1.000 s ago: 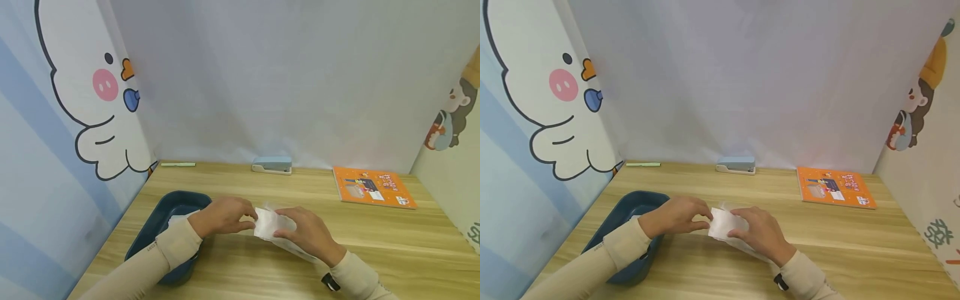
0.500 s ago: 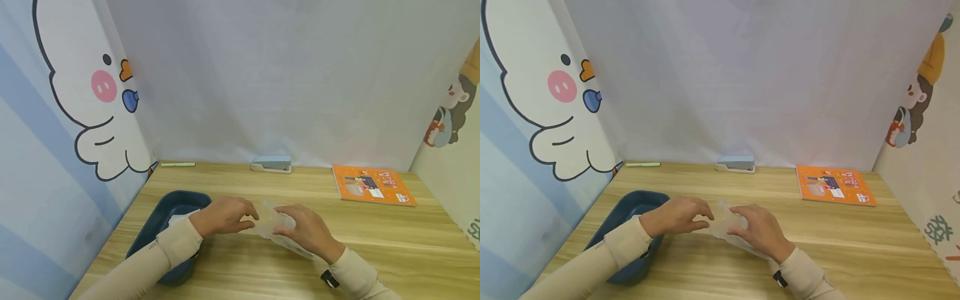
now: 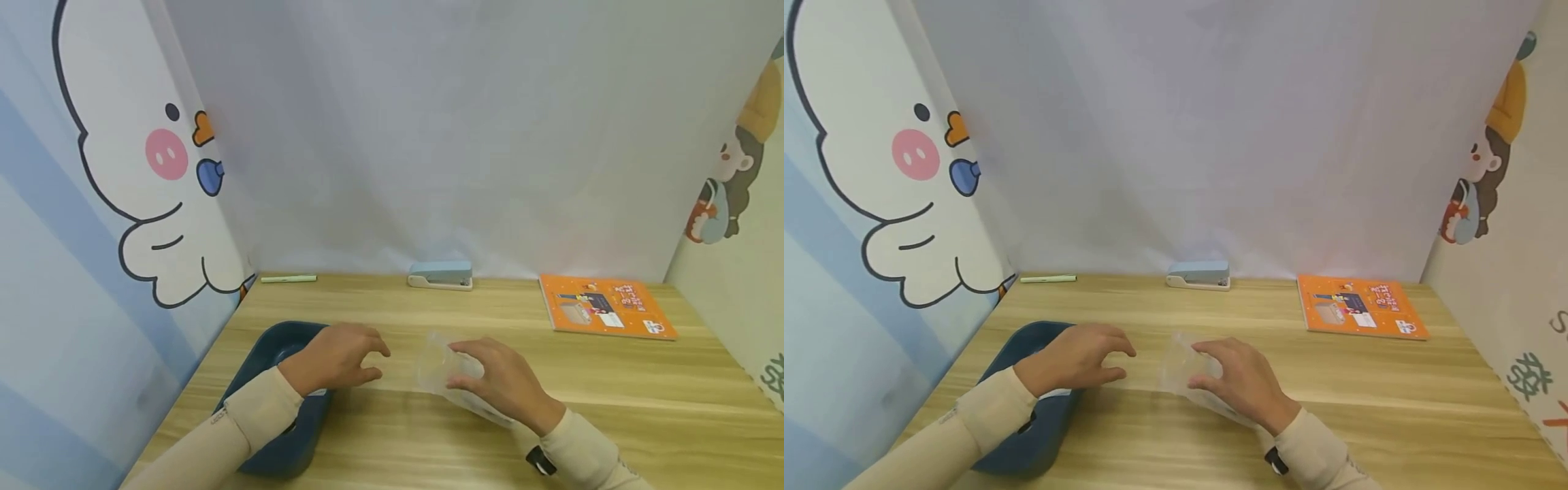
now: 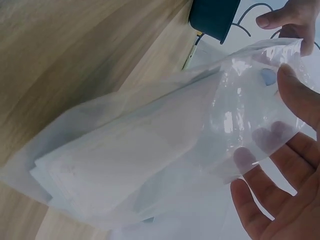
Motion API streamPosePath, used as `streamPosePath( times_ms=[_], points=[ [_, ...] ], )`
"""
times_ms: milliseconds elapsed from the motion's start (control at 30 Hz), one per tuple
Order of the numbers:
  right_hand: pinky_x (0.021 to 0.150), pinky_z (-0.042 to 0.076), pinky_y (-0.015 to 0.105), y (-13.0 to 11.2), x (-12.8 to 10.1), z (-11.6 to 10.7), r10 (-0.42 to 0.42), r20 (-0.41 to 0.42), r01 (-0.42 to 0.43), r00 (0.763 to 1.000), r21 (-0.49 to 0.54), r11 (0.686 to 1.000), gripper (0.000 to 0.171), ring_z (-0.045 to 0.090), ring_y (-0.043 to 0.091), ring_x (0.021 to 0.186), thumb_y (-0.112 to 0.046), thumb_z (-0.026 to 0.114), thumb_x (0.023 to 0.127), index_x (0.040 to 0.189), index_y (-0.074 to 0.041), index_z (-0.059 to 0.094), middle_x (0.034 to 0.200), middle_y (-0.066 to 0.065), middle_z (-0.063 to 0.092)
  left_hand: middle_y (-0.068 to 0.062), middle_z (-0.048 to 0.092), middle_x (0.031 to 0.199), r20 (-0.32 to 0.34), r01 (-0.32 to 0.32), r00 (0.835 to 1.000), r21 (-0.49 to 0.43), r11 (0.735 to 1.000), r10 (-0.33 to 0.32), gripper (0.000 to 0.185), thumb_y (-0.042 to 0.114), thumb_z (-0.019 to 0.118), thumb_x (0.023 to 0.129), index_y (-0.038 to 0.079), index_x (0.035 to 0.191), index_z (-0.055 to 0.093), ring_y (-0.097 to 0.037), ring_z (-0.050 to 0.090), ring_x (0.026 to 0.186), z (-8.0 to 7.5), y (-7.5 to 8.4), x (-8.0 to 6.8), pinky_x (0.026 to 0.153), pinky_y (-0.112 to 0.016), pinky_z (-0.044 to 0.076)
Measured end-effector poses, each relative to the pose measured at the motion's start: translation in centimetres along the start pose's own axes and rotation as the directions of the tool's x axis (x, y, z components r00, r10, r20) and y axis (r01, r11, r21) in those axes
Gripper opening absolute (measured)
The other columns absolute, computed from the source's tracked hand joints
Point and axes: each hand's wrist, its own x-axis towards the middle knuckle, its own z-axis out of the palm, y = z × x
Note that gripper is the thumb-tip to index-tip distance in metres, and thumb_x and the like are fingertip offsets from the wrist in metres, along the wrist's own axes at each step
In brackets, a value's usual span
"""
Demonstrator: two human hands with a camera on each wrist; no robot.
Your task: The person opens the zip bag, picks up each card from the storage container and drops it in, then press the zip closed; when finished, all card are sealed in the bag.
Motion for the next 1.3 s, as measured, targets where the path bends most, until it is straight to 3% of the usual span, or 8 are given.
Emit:
streamPosePath(
  times_ms=[200,300,433,567,733,833,1100,1300],
  points=[
    [0.083,0.055,0.040,0.0,0.0,0.0,-0.004,-0.005,0.004,1.000,-0.004,1.000,0.053,0.068,0.020,0.104,-0.038,0.087,0.075,0.121,-0.014,0.073,0.117,0.001,0.071,-0.002,0.068,0.119,-0.008,0.095,0.996,0.065,0.993,-0.094,0.038,0.036,0.079,0.086,0.017,0.119,0.074,-0.024,0.065,0.107,0.1,-1.9,-1.6,0.094,-0.046,0.050],
    [0.082,0.055,0.039,0.1,0.1,0.0,-0.014,-0.017,0.014,1.000,-0.007,1.000,0.054,0.068,0.020,0.103,-0.037,0.088,0.074,0.120,-0.014,0.073,0.117,0.001,0.072,-0.005,0.065,0.122,0.014,0.149,0.989,0.068,0.987,-0.150,0.043,0.037,0.080,0.086,0.015,0.123,0.072,-0.025,0.065,0.103,0.1,-2.9,-2.5,0.087,-0.045,0.053],
    [0.081,0.055,0.039,0.1,-0.1,0.1,-0.013,-0.015,0.013,1.000,-0.009,1.000,0.054,0.068,0.020,0.102,-0.038,0.088,0.074,0.120,-0.015,0.074,0.115,0.001,0.072,-0.009,0.062,0.130,0.066,0.252,0.965,0.029,0.967,-0.254,0.047,0.034,0.080,0.086,0.014,0.128,0.069,-0.025,0.066,0.100,0.0,-4.1,-3.9,0.078,-0.043,0.055],
    [0.081,0.055,0.040,0.0,-0.3,0.0,0.000,0.004,0.000,1.000,-0.006,1.000,0.052,0.068,0.020,0.102,-0.041,0.086,0.076,0.120,-0.015,0.074,0.115,0.001,0.072,-0.011,0.060,0.133,0.113,0.324,0.940,0.011,0.946,-0.323,0.047,0.031,0.079,0.088,0.014,0.130,0.067,-0.025,0.066,0.100,0.1,-5.2,-5.1,0.077,-0.044,0.055],
    [0.081,0.055,0.040,0.0,-0.3,-0.1,0.011,0.007,-0.010,1.000,-0.007,1.000,0.052,0.068,0.020,0.103,-0.042,0.084,0.078,0.121,-0.016,0.073,0.116,0.001,0.072,-0.009,0.062,0.127,0.148,0.356,0.925,-0.009,0.934,-0.351,0.047,0.028,0.080,0.086,0.013,0.129,0.067,-0.024,0.066,0.095,0.3,-6.4,-5.8,0.073,-0.045,0.055],
    [0.082,0.055,0.041,0.0,-0.2,-0.1,0.014,0.003,-0.014,1.000,-0.012,1.000,0.053,0.067,0.020,0.103,-0.043,0.084,0.078,0.121,-0.016,0.073,0.116,0.000,0.072,-0.010,0.062,0.126,0.188,0.377,0.911,-0.024,0.926,-0.366,0.050,0.028,0.081,0.085,0.011,0.129,0.067,-0.025,0.066,0.098,0.4,-6.9,-6.0,0.077,-0.048,0.054],
    [0.082,0.055,0.039,0.0,-0.6,0.2,0.009,-0.010,-0.009,1.000,0.003,1.000,0.052,0.067,0.018,0.102,-0.042,0.085,0.077,0.120,-0.017,0.073,0.115,-0.001,0.072,-0.018,0.055,0.136,0.310,0.445,0.854,-0.017,0.896,-0.418,0.060,0.034,0.084,0.082,0.011,0.133,0.064,-0.037,0.062,0.110,1.6,-7.9,-6.2,0.088,-0.056,0.050],
    [0.082,0.055,0.040,0.0,-0.6,0.2,0.016,-0.001,-0.016,1.000,-0.009,1.000,0.051,0.067,0.020,0.103,-0.044,0.083,0.078,0.120,-0.017,0.074,0.115,0.000,0.072,-0.023,0.054,0.136,0.330,0.445,0.856,-0.076,0.892,-0.399,0.066,0.030,0.088,0.078,0.005,0.134,0.063,-0.040,0.055,0.120,2.4,-8.3,-6.2,0.096,-0.055,0.047]
  ],
)
